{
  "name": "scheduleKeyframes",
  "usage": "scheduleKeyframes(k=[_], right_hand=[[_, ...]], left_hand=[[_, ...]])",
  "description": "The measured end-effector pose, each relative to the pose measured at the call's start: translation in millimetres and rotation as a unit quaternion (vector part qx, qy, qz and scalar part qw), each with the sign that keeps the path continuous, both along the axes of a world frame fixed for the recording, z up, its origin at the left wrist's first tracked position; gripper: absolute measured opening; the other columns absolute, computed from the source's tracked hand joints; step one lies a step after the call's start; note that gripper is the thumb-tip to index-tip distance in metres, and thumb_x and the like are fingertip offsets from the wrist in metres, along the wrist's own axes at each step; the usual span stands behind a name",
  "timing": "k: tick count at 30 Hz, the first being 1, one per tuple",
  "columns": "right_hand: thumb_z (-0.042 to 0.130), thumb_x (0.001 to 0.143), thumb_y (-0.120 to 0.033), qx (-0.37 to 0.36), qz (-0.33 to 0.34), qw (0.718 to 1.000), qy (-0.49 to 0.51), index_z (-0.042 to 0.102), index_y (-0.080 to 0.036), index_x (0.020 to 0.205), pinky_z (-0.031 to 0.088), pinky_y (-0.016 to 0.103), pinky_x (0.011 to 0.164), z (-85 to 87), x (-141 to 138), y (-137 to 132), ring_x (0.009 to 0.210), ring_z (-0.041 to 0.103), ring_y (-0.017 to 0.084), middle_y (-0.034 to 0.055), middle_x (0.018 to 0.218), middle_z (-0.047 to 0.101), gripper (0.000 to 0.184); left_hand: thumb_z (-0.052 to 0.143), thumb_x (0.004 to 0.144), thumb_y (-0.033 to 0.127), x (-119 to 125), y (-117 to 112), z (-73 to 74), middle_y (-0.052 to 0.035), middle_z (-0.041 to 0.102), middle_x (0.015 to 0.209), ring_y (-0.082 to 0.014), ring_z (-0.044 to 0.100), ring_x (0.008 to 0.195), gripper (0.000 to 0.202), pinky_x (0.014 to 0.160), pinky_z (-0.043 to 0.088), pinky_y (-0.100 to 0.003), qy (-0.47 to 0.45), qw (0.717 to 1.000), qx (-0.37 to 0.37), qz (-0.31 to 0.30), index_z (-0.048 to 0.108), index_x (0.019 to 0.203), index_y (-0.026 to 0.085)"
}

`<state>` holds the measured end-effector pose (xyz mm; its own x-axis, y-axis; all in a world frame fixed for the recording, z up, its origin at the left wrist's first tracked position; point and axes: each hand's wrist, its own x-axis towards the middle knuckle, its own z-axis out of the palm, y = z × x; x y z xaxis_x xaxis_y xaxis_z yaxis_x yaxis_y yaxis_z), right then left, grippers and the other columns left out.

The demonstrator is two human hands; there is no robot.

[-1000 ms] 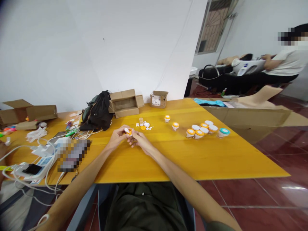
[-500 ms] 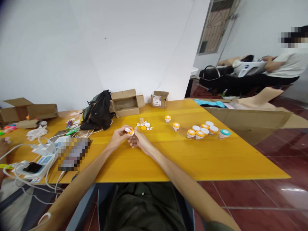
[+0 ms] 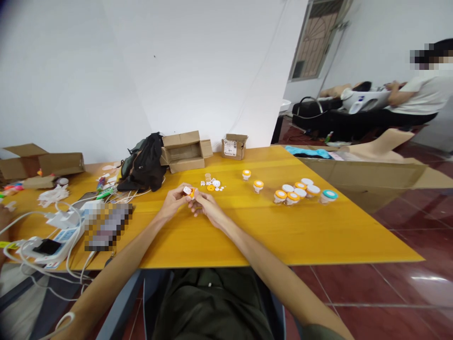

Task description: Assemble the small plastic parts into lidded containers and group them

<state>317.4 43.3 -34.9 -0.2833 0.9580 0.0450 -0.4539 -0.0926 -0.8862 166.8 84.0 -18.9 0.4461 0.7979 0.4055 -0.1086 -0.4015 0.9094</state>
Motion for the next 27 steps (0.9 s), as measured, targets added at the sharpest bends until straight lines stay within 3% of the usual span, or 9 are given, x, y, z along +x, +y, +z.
scheduleKeyframes(k=[4, 12, 20, 27], right_hand=[[0.070, 0.067, -0.070, -0.011, 0.009, 1.000, -0.007, 0.061, -0.019, 0.066, 0.039, 0.021, 0.044, -0.2, -0.5, -0.7, 0.049, 0.051, 0.009, 0.0001, 0.057, 0.061, 0.052], [0.062, 0.074, -0.073, -0.022, 0.017, 0.999, -0.016, 0.061, -0.019, 0.067, 0.040, 0.021, 0.046, -3.8, -0.2, 3.3, 0.049, 0.053, 0.011, 0.0013, 0.057, 0.062, 0.054], [0.083, 0.057, -0.061, 0.014, -0.040, 0.999, 0.016, 0.066, -0.020, 0.075, 0.047, 0.021, 0.051, -3.7, 0.8, 3.2, 0.058, 0.056, 0.009, -0.0008, 0.071, 0.064, 0.048], [0.077, 0.062, -0.065, 0.012, -0.020, 1.000, 0.002, 0.064, -0.019, 0.072, 0.044, 0.021, 0.049, -4.2, 2.1, 2.2, 0.057, 0.056, 0.010, 0.0010, 0.066, 0.064, 0.049]], left_hand=[[0.081, 0.065, 0.050, -0.2, -0.2, -1.4, -0.0067, 0.063, 0.096, -0.0174, 0.058, 0.079, 0.039, 0.073, 0.047, -0.032, 0.000, 1.000, -0.016, -0.006, 0.076, 0.089, 0.019], [0.081, 0.065, 0.051, 0.8, 0.0, -2.5, -0.0062, 0.065, 0.094, -0.0193, 0.060, 0.084, 0.038, 0.078, 0.047, -0.032, -0.002, 1.000, -0.013, -0.012, 0.075, 0.087, 0.020], [0.080, 0.067, 0.050, 2.5, 1.3, -5.0, -0.0048, 0.066, 0.092, -0.0178, 0.059, 0.083, 0.037, 0.073, 0.048, -0.030, -0.012, 0.999, -0.019, 0.024, 0.074, 0.088, 0.020], [0.081, 0.067, 0.046, 1.7, 1.2, -3.4, -0.0056, 0.065, 0.094, -0.0178, 0.059, 0.085, 0.033, 0.079, 0.048, -0.031, -0.014, 1.000, -0.016, 0.007, 0.075, 0.086, 0.019]])
